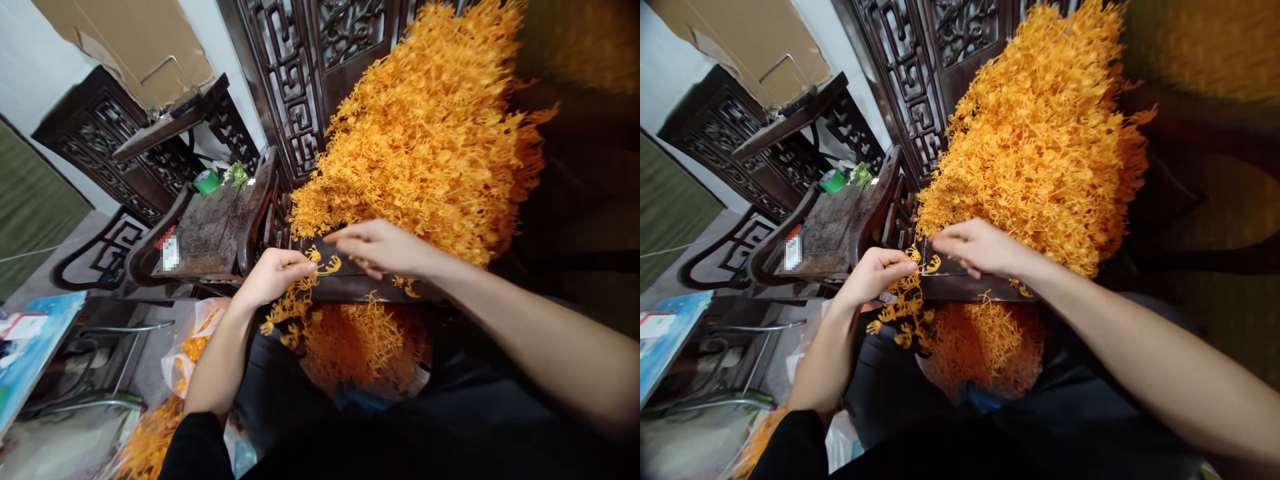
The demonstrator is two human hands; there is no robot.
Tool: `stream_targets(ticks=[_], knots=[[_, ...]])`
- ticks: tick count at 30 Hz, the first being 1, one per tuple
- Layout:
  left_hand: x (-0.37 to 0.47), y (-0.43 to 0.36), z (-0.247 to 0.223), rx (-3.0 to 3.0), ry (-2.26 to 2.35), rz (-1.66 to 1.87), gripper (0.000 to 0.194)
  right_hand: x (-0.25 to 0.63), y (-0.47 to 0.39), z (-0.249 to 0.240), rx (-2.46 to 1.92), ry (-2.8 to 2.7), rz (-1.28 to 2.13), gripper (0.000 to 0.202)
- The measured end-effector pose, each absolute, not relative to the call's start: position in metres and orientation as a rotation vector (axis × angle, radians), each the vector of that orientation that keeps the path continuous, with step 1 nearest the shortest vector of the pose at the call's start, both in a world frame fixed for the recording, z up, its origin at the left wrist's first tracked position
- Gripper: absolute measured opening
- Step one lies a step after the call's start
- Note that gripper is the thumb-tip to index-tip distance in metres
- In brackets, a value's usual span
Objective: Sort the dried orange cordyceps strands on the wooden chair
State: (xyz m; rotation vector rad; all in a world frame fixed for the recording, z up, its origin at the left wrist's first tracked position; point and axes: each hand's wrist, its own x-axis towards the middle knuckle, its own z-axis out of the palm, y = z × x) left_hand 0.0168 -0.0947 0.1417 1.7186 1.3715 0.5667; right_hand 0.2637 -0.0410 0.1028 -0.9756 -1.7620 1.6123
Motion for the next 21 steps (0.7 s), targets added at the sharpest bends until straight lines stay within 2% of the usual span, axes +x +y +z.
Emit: stream_targets(ticks=[2, 4, 8, 11, 15, 21], knots=[[0.02, -0.093, 0.138, 1.747, 1.392, 0.554, 0.04, 0.25, -0.051, 0.1, -0.913, -1.998, 1.594, 0.037], [0.018, -0.093, 0.138, 1.74, 1.403, 0.531, 0.04, 0.248, -0.05, 0.1, -0.915, -2.089, 1.402, 0.031], [0.004, -0.098, 0.144, 1.671, 1.452, 0.568, 0.038, 0.268, -0.031, 0.104, -1.209, -1.869, 1.063, 0.039], [0.001, -0.101, 0.145, 1.71, 1.476, 0.577, 0.038, 0.272, -0.029, 0.105, -1.122, -1.782, 1.244, 0.045], [0.013, -0.099, 0.14, 1.866, 1.396, 0.482, 0.036, 0.246, -0.051, 0.104, -0.937, -1.803, 1.477, 0.036], [0.023, -0.097, 0.135, 1.972, 1.37, 0.455, 0.039, 0.226, -0.055, 0.102, -0.876, -1.971, 1.232, 0.024]])
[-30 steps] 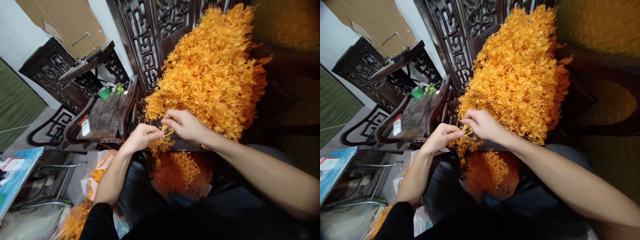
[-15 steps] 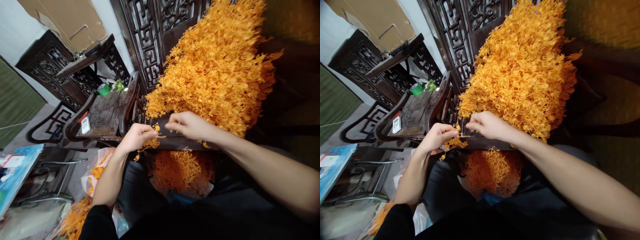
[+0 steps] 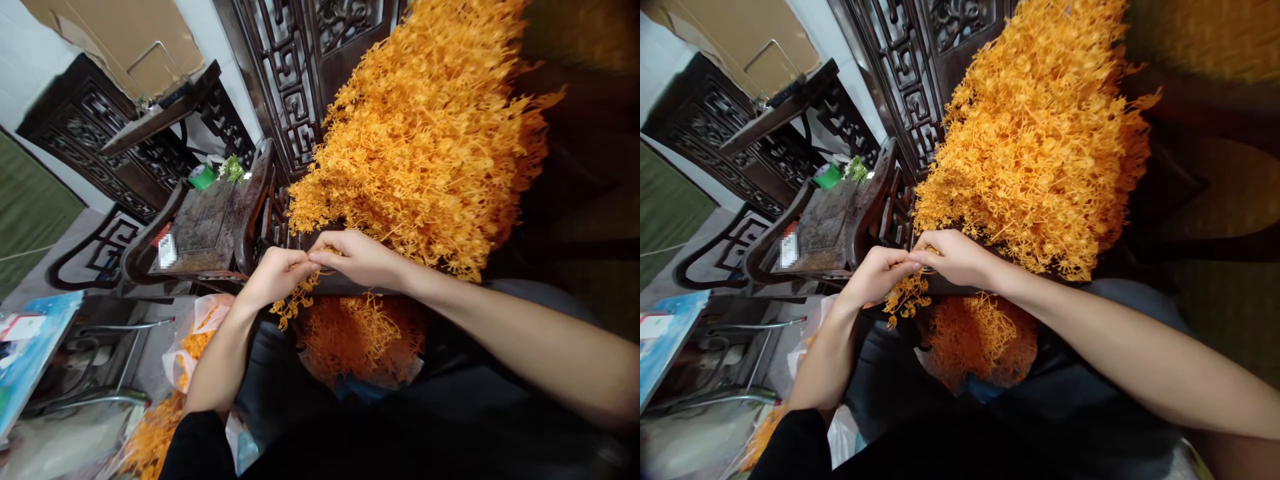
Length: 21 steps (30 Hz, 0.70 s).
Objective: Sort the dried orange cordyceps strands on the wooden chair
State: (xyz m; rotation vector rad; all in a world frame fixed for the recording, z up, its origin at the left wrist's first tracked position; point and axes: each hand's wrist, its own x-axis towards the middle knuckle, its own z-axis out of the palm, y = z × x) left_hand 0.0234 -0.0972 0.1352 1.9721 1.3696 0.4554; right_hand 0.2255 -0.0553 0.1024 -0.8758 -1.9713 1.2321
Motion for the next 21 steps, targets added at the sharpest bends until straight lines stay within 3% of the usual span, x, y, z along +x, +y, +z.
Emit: stream_targets(ticks=[3, 6, 11, 18, 21], knots=[[0.018, -0.098, 0.134, 1.882, 1.36, 0.447, 0.038, 0.244, -0.035, 0.103, -1.103, -1.703, 0.94, 0.032], [0.011, -0.094, 0.129, 1.709, 1.447, 0.655, 0.04, 0.26, -0.023, 0.102, -1.1, -1.452, 0.979, 0.032], [0.018, -0.085, 0.116, 1.468, 1.393, 0.989, 0.042, 0.24, -0.041, 0.095, -0.922, -1.672, 1.306, 0.026], [0.029, -0.08, 0.117, 1.708, 1.648, 1.16, 0.043, 0.222, -0.068, 0.111, -0.933, -1.944, 1.07, 0.042], [0.023, -0.073, 0.116, 1.669, 1.772, 1.339, 0.042, 0.231, -0.071, 0.116, -0.916, -1.964, 1.081, 0.039]])
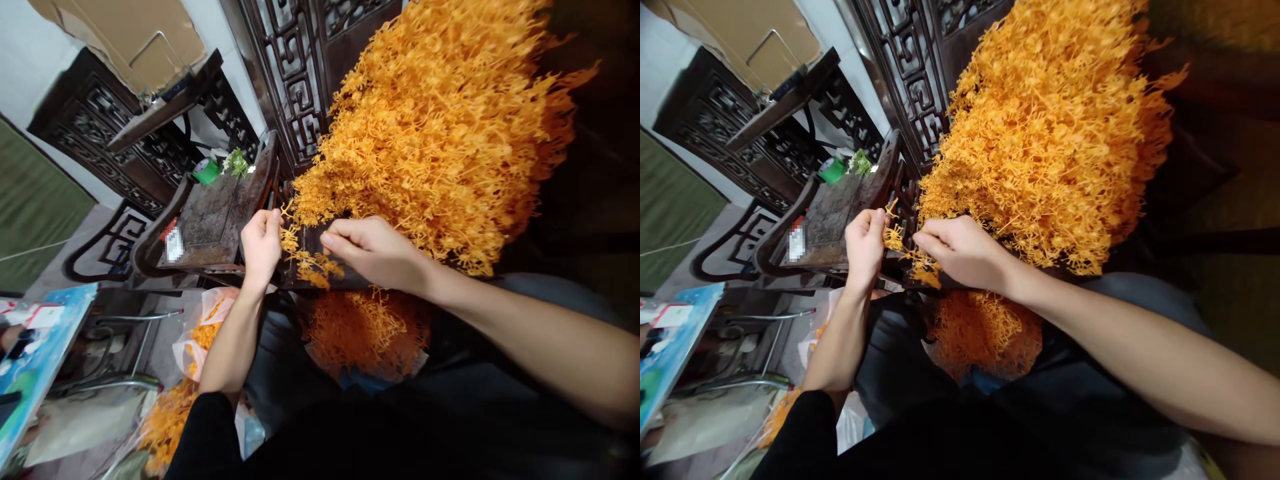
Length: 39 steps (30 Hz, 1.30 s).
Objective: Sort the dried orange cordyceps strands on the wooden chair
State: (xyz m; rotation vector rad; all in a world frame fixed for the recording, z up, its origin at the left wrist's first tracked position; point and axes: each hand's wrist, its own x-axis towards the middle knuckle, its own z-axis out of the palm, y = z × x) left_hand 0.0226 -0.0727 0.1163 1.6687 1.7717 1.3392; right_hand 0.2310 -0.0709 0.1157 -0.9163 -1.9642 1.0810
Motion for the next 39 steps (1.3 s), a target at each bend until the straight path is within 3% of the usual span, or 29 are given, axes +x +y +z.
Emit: stream_targets(ticks=[3, 7, 18, 22, 27, 39], knots=[[0.027, -0.071, 0.115, 1.596, 1.614, 1.368, 0.04, 0.232, -0.068, 0.109, -0.896, -1.956, 1.199, 0.028], [0.045, -0.076, 0.113, 1.609, 1.52, 1.406, 0.041, 0.226, -0.065, 0.101, -0.828, -1.943, 1.177, 0.03], [0.046, -0.052, 0.114, 1.896, 1.788, 1.472, 0.031, 0.228, -0.081, 0.106, -0.864, -2.178, 0.474, 0.036], [0.031, -0.038, 0.116, 1.511, 1.531, 1.661, 0.035, 0.244, -0.083, 0.117, -0.891, -2.026, 0.843, 0.034], [0.038, -0.044, 0.113, 1.168, 1.221, 1.536, 0.043, 0.25, -0.068, 0.114, -1.046, -1.866, 1.329, 0.03], [0.044, -0.059, 0.111, 1.917, 1.808, 1.602, 0.034, 0.208, -0.059, 0.101, -0.795, -1.823, 1.525, 0.032]])
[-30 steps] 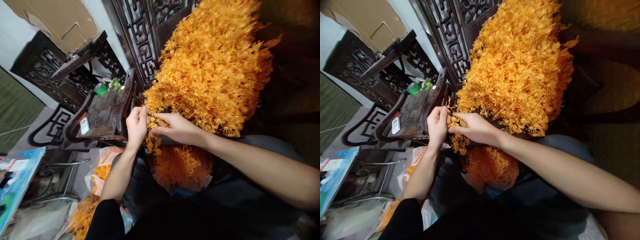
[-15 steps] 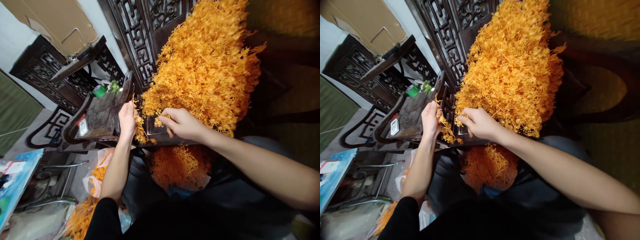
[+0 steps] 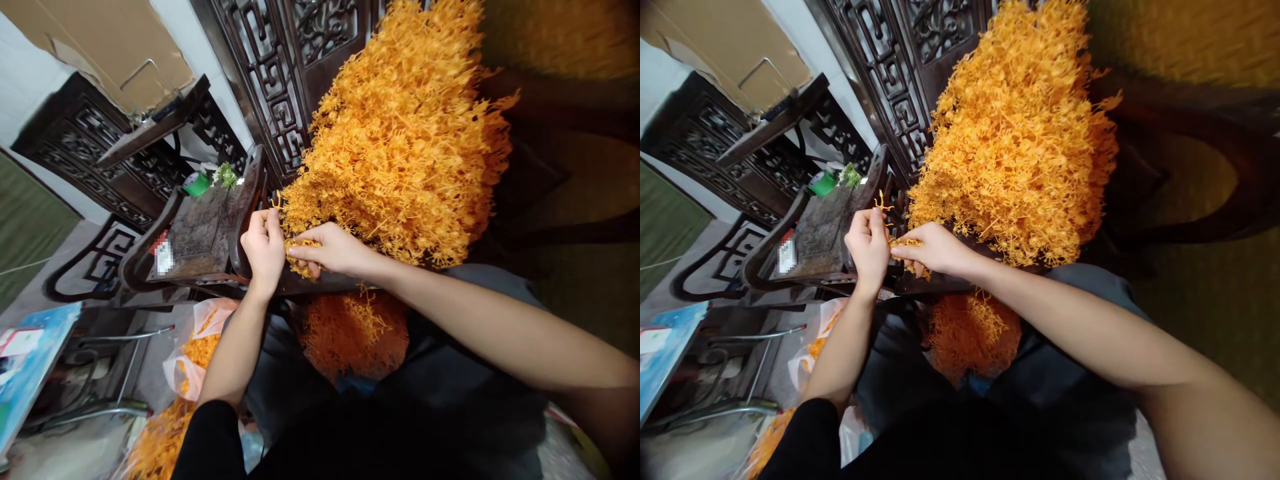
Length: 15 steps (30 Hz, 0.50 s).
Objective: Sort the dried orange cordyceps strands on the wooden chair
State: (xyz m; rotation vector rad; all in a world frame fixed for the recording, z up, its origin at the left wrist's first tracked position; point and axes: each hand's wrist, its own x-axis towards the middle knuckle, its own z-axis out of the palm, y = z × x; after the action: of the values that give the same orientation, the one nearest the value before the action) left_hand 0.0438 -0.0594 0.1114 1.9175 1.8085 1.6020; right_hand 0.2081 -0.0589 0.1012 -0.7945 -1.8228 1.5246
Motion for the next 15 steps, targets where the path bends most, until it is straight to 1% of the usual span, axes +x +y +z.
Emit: stream_targets(ticks=[5, 10, 12, 15], knots=[[0.038, -0.067, 0.11, 2.198, 1.879, 1.507, 0.03, 0.199, -0.062, 0.1, -0.872, -1.902, 1.407, 0.029], [0.035, -0.067, 0.114, 2.204, 1.915, 1.485, 0.03, 0.204, -0.083, 0.116, -0.836, -2.005, 1.348, 0.033], [0.022, -0.062, 0.122, 2.1, 1.943, 1.572, 0.031, 0.208, -0.099, 0.123, -0.661, -2.077, 1.331, 0.028], [-0.008, -0.056, 0.134, 1.736, 1.853, 1.88, 0.036, 0.217, -0.116, 0.128, -0.396, -2.178, 1.309, 0.021]])
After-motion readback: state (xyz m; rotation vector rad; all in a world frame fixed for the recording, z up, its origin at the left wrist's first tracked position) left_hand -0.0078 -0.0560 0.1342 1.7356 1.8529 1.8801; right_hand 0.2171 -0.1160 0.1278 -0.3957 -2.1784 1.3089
